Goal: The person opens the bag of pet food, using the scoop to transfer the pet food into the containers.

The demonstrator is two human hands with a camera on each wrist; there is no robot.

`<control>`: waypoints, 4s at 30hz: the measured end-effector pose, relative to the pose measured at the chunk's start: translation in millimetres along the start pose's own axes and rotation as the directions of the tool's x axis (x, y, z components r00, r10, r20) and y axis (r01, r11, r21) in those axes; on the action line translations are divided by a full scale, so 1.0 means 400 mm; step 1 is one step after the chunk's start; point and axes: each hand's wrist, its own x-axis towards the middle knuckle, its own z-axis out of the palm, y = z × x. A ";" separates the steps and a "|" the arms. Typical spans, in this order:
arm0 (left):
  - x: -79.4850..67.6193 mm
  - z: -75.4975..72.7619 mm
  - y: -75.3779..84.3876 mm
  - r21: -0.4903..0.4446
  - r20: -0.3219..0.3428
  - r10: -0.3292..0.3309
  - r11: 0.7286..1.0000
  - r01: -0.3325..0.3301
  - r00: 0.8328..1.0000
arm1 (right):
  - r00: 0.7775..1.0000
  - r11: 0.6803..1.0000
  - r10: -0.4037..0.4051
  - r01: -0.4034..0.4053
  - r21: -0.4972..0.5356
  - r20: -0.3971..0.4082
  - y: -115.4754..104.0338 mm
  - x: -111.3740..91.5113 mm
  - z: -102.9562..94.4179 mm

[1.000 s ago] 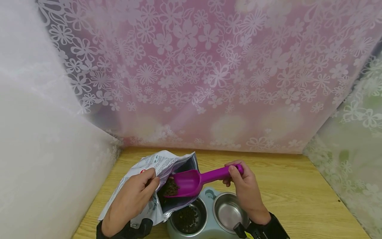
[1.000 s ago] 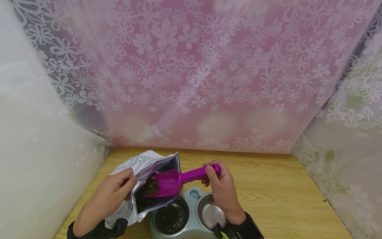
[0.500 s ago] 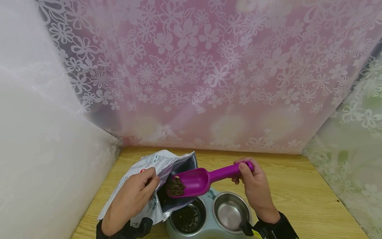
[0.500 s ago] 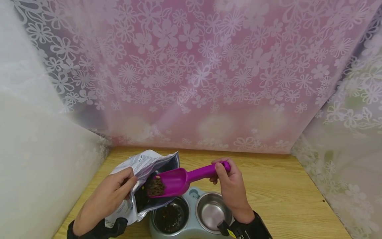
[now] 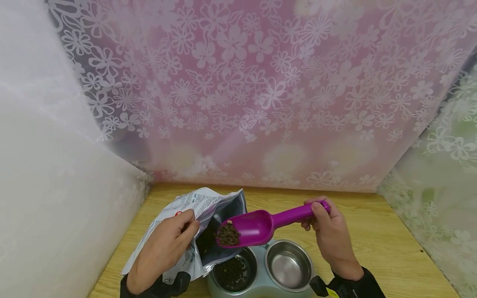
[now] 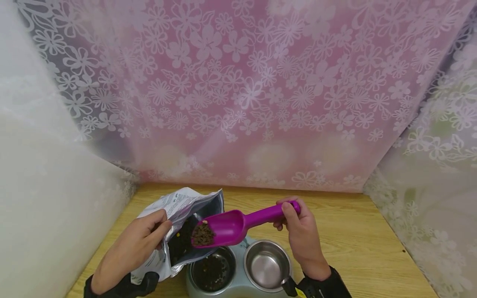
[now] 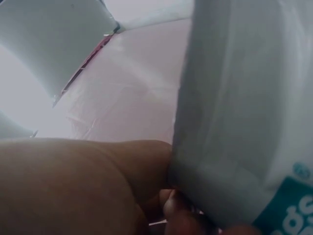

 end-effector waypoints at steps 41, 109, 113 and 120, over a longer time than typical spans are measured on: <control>0.005 0.011 0.004 -0.036 0.046 -0.012 0.999 0.014 0.999 | 0.999 0.985 0.044 -0.041 0.165 -0.015 -0.036 -0.079 -0.311; 0.000 0.010 0.000 -0.035 0.038 0.000 0.999 0.001 0.999 | 0.958 0.874 -0.115 0.223 -0.432 0.262 -0.011 -0.106 -0.294; -0.001 0.009 0.001 -0.038 0.044 -0.005 0.999 0.007 0.999 | 0.976 0.873 -0.109 0.184 -0.452 0.187 -0.021 -0.107 -0.289; 0.000 0.008 0.000 -0.046 0.052 0.003 0.999 0.000 0.999 | 0.976 0.938 -0.216 0.202 0.281 0.020 -0.036 -0.093 -0.276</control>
